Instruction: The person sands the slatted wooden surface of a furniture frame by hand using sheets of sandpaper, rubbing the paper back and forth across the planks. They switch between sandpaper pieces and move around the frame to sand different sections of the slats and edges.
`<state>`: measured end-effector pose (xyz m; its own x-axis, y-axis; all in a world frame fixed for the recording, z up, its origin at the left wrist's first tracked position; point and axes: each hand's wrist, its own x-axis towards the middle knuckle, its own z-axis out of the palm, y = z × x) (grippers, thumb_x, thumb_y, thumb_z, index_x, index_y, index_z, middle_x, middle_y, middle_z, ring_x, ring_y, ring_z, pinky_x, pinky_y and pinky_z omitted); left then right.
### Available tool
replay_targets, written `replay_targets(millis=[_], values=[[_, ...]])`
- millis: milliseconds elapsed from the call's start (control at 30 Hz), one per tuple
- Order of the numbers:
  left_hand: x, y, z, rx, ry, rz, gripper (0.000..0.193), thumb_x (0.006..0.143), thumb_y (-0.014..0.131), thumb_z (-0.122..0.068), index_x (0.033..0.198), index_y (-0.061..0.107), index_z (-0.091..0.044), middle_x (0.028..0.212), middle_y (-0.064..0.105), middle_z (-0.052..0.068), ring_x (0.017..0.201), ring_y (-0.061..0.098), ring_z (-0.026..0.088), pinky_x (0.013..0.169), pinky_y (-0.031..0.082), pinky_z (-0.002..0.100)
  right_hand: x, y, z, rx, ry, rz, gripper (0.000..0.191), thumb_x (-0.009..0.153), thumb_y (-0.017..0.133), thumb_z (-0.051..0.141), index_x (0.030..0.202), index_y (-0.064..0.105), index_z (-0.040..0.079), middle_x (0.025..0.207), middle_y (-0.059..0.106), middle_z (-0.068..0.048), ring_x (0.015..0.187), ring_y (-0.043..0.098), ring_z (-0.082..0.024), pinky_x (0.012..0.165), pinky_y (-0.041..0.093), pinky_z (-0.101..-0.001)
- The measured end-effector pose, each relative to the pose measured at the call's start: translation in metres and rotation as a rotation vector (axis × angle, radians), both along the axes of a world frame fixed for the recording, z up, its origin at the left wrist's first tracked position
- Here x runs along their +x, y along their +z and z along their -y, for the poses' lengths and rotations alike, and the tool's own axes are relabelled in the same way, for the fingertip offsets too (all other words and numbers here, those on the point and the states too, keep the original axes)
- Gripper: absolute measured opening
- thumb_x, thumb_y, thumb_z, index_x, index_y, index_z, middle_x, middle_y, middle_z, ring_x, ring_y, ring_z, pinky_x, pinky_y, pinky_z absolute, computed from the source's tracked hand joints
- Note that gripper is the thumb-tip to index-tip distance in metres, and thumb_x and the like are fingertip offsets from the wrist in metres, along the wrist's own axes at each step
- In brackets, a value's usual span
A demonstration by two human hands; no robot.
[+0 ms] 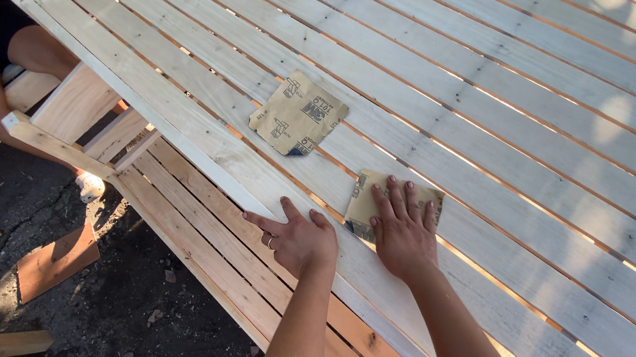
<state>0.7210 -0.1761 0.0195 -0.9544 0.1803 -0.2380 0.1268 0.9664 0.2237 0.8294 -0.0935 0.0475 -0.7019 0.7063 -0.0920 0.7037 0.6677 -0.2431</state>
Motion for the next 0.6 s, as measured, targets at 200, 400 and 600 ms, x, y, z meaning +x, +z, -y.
replay_targets(millis=[200, 400, 600], values=[[0.001, -0.006, 0.001, 0.019, -0.008, 0.005, 0.065, 0.098, 0.05, -0.041, 0.156, 0.037, -0.014, 0.159, -0.008, 0.042, 0.128, 0.052, 0.046, 0.078, 0.064, 0.04, 0.008, -0.001, 0.006, -0.034, -0.019, 0.042, 0.058, 0.101, 0.033, 0.044, 0.158, 0.024, 0.035, 0.17, 0.011, 0.003, 0.156, 0.005, -0.025, 0.123, 0.004, -0.0556], [-0.001, -0.008, 0.001, -0.014, -0.005, 0.009, 0.065, 0.098, 0.049, -0.042, 0.156, 0.035, -0.016, 0.157, -0.009, 0.042, 0.131, 0.049, 0.048, 0.075, 0.065, 0.037, -0.061, 0.019, -0.012, -0.014, 0.002, -0.007, 0.057, 0.104, 0.032, 0.043, 0.16, 0.023, 0.032, 0.171, 0.011, 0.001, 0.157, 0.006, -0.026, 0.125, 0.005, -0.0558], [0.0, -0.002, 0.004, 0.016, -0.021, 0.012, 0.065, 0.098, 0.048, -0.042, 0.156, 0.035, -0.015, 0.158, -0.008, 0.043, 0.13, 0.051, 0.045, 0.075, 0.065, 0.037, -0.001, -0.004, 0.005, -0.019, 0.122, 0.048, 0.062, 0.102, 0.031, 0.044, 0.161, 0.016, 0.034, 0.17, 0.008, 0.005, 0.156, 0.005, -0.023, 0.124, 0.004, -0.0546]])
